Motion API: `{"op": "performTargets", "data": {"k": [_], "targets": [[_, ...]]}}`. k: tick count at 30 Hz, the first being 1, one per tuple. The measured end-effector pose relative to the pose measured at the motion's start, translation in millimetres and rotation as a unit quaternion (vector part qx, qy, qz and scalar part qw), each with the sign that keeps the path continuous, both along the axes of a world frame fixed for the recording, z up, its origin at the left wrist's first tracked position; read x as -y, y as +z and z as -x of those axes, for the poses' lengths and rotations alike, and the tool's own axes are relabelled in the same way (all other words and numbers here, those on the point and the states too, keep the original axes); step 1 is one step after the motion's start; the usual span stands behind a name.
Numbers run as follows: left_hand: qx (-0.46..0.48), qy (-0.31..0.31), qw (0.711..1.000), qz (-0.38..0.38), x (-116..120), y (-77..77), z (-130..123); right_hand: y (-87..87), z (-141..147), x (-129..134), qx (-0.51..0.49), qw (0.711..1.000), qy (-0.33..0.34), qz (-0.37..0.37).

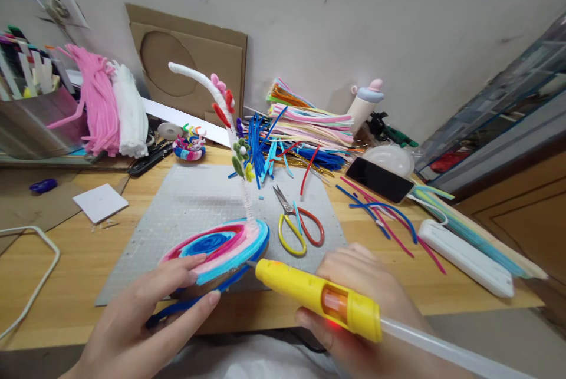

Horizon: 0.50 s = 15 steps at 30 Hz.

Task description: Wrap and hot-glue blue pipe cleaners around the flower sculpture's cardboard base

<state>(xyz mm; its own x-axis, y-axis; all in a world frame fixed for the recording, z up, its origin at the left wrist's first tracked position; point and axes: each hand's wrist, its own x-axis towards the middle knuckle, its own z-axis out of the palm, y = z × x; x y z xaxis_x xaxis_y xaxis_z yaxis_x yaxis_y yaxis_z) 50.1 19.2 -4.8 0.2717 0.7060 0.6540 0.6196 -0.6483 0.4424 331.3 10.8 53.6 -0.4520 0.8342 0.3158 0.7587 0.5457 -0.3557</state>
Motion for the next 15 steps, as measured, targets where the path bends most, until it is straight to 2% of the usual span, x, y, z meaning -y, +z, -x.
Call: {"op": "performTargets", "data": {"k": [10, 15], "targets": [[-0.004, 0.003, 1.0, -0.005, 0, -1.8, -1, -1.5, -2, -3, 0.015, 0.999, -0.003, -0.037], [-0.008, 0.001, 1.0, -0.008, 0, 1.7, -1, -8.8, -7, 0, 0.0, 1.0, -0.006, -0.003]]}}
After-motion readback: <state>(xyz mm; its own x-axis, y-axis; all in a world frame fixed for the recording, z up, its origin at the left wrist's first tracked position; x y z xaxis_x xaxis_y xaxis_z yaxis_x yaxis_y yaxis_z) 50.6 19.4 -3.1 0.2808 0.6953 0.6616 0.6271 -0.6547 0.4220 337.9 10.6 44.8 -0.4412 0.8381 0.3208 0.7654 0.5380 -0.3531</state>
